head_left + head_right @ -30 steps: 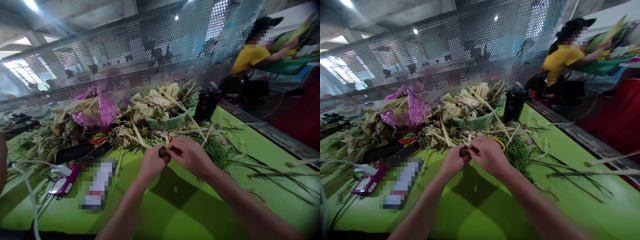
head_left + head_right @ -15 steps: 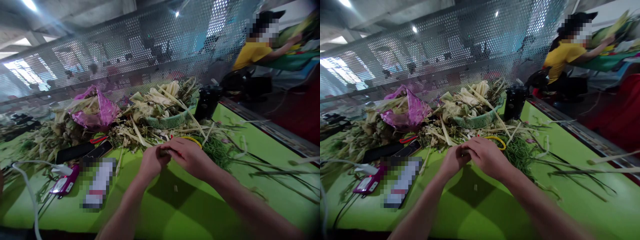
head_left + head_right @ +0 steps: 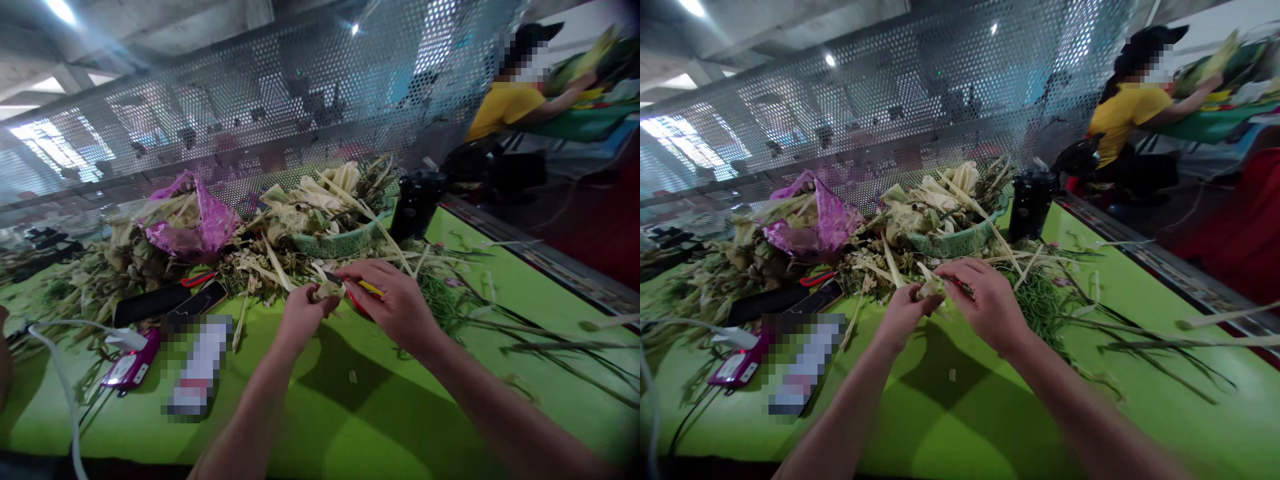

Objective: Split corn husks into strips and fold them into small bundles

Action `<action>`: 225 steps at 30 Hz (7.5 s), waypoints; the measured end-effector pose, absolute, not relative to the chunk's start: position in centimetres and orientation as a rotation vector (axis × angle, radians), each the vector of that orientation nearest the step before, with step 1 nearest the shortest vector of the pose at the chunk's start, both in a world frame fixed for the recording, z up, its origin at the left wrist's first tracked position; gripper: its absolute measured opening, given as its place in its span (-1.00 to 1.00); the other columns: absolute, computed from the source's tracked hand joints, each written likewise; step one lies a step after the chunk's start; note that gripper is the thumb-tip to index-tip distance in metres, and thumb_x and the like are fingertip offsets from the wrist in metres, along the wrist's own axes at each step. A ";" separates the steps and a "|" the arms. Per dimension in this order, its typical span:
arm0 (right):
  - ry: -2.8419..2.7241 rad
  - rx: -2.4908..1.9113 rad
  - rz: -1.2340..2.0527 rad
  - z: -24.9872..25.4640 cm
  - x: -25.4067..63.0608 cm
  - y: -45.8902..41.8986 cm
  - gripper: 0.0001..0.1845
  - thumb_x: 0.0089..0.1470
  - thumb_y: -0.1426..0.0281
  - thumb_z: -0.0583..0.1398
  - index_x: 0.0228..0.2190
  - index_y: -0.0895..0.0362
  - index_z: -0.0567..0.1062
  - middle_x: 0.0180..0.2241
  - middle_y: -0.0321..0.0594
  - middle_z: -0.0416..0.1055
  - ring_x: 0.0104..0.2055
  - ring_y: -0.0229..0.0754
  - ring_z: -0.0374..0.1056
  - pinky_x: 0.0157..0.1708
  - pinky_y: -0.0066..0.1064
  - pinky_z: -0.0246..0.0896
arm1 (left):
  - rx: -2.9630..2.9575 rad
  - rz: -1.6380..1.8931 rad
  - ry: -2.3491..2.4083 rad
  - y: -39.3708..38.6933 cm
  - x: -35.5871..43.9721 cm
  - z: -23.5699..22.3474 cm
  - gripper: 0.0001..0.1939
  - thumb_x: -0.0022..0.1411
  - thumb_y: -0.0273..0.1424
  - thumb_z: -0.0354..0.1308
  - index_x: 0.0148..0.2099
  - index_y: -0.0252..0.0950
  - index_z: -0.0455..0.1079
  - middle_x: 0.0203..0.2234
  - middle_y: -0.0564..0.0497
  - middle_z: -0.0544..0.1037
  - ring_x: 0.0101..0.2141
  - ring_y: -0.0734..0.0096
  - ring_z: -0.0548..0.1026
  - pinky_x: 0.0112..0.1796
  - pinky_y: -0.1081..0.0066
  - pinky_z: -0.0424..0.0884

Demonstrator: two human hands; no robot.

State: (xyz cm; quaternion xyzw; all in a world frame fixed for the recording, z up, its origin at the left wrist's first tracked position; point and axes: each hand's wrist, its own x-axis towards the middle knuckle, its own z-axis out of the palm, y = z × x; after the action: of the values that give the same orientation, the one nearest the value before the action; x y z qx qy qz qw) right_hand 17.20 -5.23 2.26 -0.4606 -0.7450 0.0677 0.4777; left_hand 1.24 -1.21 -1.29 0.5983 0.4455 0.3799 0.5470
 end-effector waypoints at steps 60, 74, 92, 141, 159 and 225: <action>-1.260 -1.324 0.928 -0.2 17.0 -3.6 -0.74 0.02 0.26 0.18 -0.60 0.13 0.36 -0.69 -0.39 0.18 -0.65 -0.33 0.03 -0.63 -0.46 -0.12 | 0.634 1.030 0.640 -1.7 1.4 0.1 -0.61 -0.04 -0.24 0.36 -0.45 -0.33 0.20 -0.70 0.23 0.11 -0.65 0.71 0.07 -0.62 0.61 0.05; -1.116 -1.106 1.259 1.0 16.8 -3.9 -0.72 -0.09 0.16 0.30 -0.49 0.13 0.46 -0.49 -0.28 0.39 -0.46 -0.26 0.28 -0.41 -0.40 0.20 | 0.859 0.898 0.754 -2.7 1.9 0.0 -0.59 -0.03 -0.08 0.30 -0.34 -0.34 0.39 -0.59 0.15 0.29 -0.59 0.68 0.18 -0.52 0.57 0.15; -1.497 -1.320 0.422 0.5 18.5 -3.0 -0.57 -0.09 0.28 0.29 -0.12 0.08 0.43 -0.12 -0.11 0.38 -0.12 -0.05 0.29 -0.15 -0.22 0.20 | 1.394 0.794 0.751 -2.5 1.7 -0.2 -0.80 0.09 -0.31 0.19 -0.23 -0.29 0.39 -0.38 0.04 0.44 -0.35 0.44 0.35 -0.28 0.47 0.24; -1.871 -1.352 0.482 0.6 16.3 -4.3 -0.81 0.12 0.33 0.13 -0.50 0.12 0.39 -0.50 -0.28 0.35 -0.45 -0.24 0.22 -0.46 -0.43 0.03 | 0.922 1.134 0.713 -1.3 1.8 -1.1 -0.67 0.09 -0.25 0.23 -0.11 -0.29 0.48 -0.27 -0.03 0.53 -0.37 0.48 0.42 -0.34 0.49 0.32; -1.936 -1.267 0.854 0.3 15.6 -4.6 -0.78 0.19 0.29 0.06 -0.47 0.10 0.28 -0.55 -0.33 0.32 -0.52 -0.28 0.21 -0.54 -0.47 0.01 | 0.773 1.300 0.789 -0.7 1.2 -0.8 -0.74 -0.05 -0.31 0.32 -0.29 -0.35 0.55 -0.58 0.10 0.40 -0.56 0.65 0.22 -0.51 0.59 0.13; -1.714 -1.434 -0.039 1.7 15.6 -4.6 -0.63 0.05 0.02 0.10 -0.15 -0.10 0.41 -0.31 -0.10 0.39 -0.34 0.04 0.35 -0.31 -0.10 0.22 | 1.114 0.993 0.670 0.5 2.9 -2.6 -0.76 0.15 -0.35 0.15 -0.16 -0.38 0.44 -0.30 -0.07 0.50 -0.29 0.41 0.40 -0.08 0.33 0.31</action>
State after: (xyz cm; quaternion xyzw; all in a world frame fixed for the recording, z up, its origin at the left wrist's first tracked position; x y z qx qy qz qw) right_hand 15.65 -4.61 1.69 -0.5769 -0.6893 -0.0157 0.4378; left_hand 2.94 0.45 -2.61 0.4968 0.2990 0.4428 0.6839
